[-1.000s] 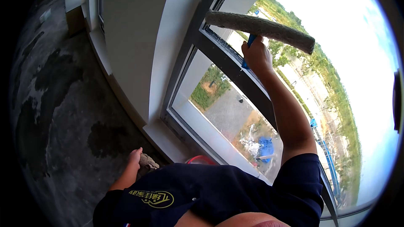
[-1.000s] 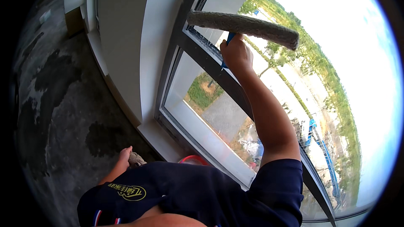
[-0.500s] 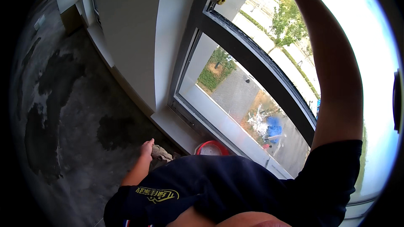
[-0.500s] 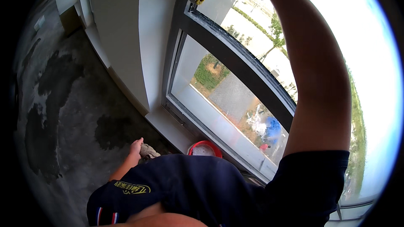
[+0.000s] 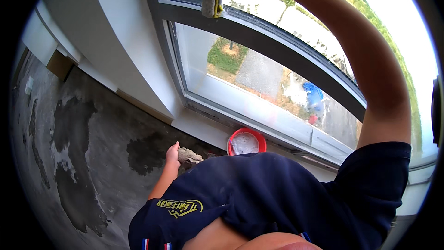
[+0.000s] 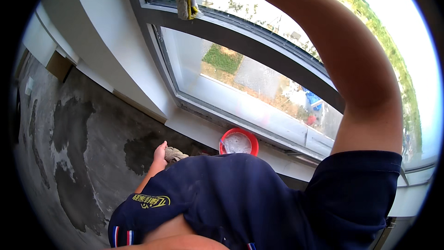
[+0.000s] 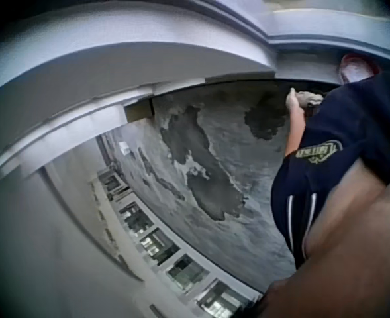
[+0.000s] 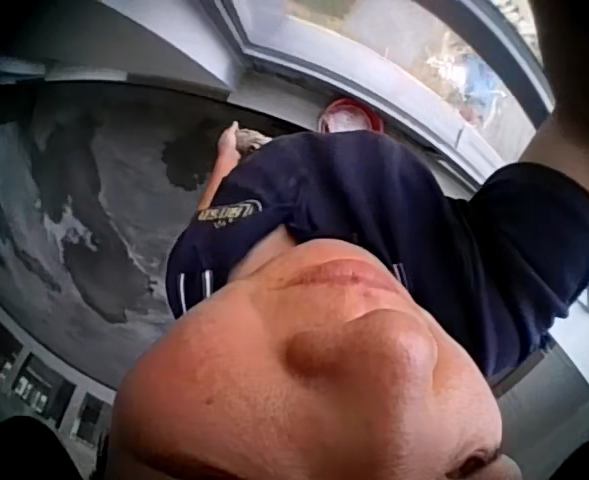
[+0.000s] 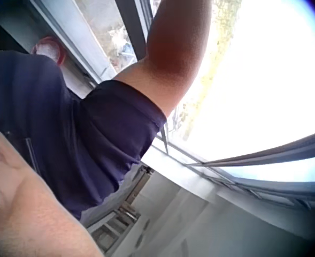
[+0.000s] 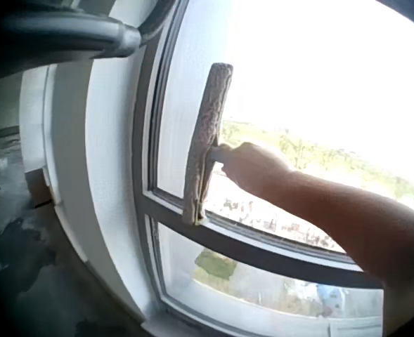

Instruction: The person cleans a large window using a cloth, sponge, and squeegee. They wipe the window frame and glass, dip tools in a bucket, and use a ladder to reach higher sections.

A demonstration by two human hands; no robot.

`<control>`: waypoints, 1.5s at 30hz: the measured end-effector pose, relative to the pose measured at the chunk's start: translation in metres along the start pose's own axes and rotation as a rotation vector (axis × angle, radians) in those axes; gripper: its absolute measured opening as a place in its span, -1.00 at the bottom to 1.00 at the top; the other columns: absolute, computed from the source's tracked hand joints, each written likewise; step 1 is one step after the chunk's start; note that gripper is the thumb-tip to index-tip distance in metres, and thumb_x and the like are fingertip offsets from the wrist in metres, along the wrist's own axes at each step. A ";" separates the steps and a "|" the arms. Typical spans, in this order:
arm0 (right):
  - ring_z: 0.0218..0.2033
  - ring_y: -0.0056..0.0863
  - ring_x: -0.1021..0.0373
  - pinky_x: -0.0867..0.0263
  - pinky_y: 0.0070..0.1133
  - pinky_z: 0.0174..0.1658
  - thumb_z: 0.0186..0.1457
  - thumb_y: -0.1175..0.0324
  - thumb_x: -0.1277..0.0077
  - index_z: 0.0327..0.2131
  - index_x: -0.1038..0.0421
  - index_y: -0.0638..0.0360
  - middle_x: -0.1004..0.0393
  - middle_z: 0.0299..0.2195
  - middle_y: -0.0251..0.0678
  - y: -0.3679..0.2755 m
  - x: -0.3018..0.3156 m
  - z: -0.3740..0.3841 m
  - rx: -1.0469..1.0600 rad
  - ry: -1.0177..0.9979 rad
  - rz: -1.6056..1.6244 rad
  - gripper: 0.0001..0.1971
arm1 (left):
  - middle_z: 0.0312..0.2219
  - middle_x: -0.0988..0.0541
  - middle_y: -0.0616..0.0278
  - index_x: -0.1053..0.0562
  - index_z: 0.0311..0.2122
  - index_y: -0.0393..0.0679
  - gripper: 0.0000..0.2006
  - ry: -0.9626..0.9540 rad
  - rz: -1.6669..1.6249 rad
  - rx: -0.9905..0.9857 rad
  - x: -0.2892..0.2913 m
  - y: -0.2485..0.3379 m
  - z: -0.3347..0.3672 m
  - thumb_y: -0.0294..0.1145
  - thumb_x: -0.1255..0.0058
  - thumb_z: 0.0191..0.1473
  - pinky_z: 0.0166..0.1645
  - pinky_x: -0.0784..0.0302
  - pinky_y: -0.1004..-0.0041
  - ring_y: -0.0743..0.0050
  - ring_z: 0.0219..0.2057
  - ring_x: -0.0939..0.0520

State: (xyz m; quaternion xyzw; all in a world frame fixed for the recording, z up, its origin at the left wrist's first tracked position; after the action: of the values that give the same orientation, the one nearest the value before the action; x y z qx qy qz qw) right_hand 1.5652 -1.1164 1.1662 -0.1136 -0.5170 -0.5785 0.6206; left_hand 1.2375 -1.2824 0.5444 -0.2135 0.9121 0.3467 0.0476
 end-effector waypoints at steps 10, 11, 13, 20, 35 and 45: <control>-0.44 -0.18 -0.48 -0.44 -0.42 -0.38 0.04 0.30 -0.09 0.05 -0.26 0.01 -0.51 -0.38 -0.07 0.146 0.091 -0.319 -0.099 0.051 -0.257 -0.53 | -0.62 -0.35 0.36 -0.33 -0.54 -0.09 -0.76 -0.253 0.252 0.046 -0.080 0.008 -0.002 -0.24 0.00 0.08 -0.44 -0.35 0.41 0.50 -0.57 -0.40; -0.43 -0.17 -0.48 -0.44 -0.43 -0.37 0.03 0.30 -0.09 0.05 -0.26 0.01 -0.51 -0.37 -0.06 0.155 0.103 -0.349 -0.137 0.028 -0.269 -0.52 | -0.62 -0.34 0.36 -0.32 -0.55 -0.08 -0.76 -0.279 0.263 0.051 -0.092 0.004 0.000 -0.25 0.01 0.09 -0.45 -0.35 0.40 0.49 -0.57 -0.39; -0.41 -0.16 -0.48 -0.42 -0.43 -0.37 0.02 0.32 -0.10 0.06 -0.25 0.01 -0.50 -0.36 -0.05 0.170 0.130 -0.410 -0.214 -0.027 -0.295 -0.51 | -0.60 -0.34 0.35 -0.30 -0.53 -0.09 -0.77 -0.329 0.282 0.074 -0.126 0.007 -0.022 -0.27 0.03 0.10 -0.44 -0.37 0.36 0.45 -0.57 -0.40; -0.41 -0.10 -0.43 -0.39 -0.35 -0.38 0.09 0.19 0.02 0.00 -0.30 -0.06 -0.49 -0.37 -0.10 0.242 0.210 -0.623 -0.582 -0.211 -0.552 -0.62 | -0.64 -0.34 0.38 -0.29 -0.57 -0.12 -0.71 -0.412 0.585 -0.036 -0.217 0.014 -0.090 -0.23 0.15 0.16 -0.47 -0.31 0.45 0.57 -0.61 -0.37; -0.36 -0.13 -0.46 -0.38 -0.27 -0.34 0.13 0.15 0.14 -0.04 -0.30 -0.16 -0.51 -0.41 -0.15 0.322 0.273 -0.816 -1.337 -0.668 -0.897 -0.70 | -0.65 -0.35 0.25 -0.27 -0.54 -0.34 -0.65 -0.571 1.220 -0.558 -0.243 -0.003 -0.118 -0.26 0.14 0.16 -0.40 -0.29 0.35 0.47 -0.54 -0.37; -0.15 -0.07 -0.42 -0.32 -0.23 -0.14 0.05 -0.02 0.05 -0.06 -0.25 0.03 -0.45 -0.17 -0.08 0.288 0.148 -0.933 -2.188 -0.114 -0.850 -0.54 | -0.65 -0.33 0.43 -0.36 -0.56 -0.12 -0.72 -0.390 0.944 -0.217 -0.233 -0.005 -0.151 -0.20 0.02 0.11 -0.45 -0.25 0.54 0.67 -0.58 -0.30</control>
State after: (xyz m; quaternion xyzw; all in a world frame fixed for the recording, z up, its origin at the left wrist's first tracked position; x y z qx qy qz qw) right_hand 2.2515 -1.8072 1.0024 -0.4305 0.2321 -0.8690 -0.0747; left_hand 1.4598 -1.3009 0.7102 0.2860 0.8421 0.4561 0.0326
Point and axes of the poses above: each hand's wrist, its own z-axis towards the middle knuckle, its own x-axis out of the back of the hand, y = z × x, the point moved 2 cm from there along z, towards the middle knuckle
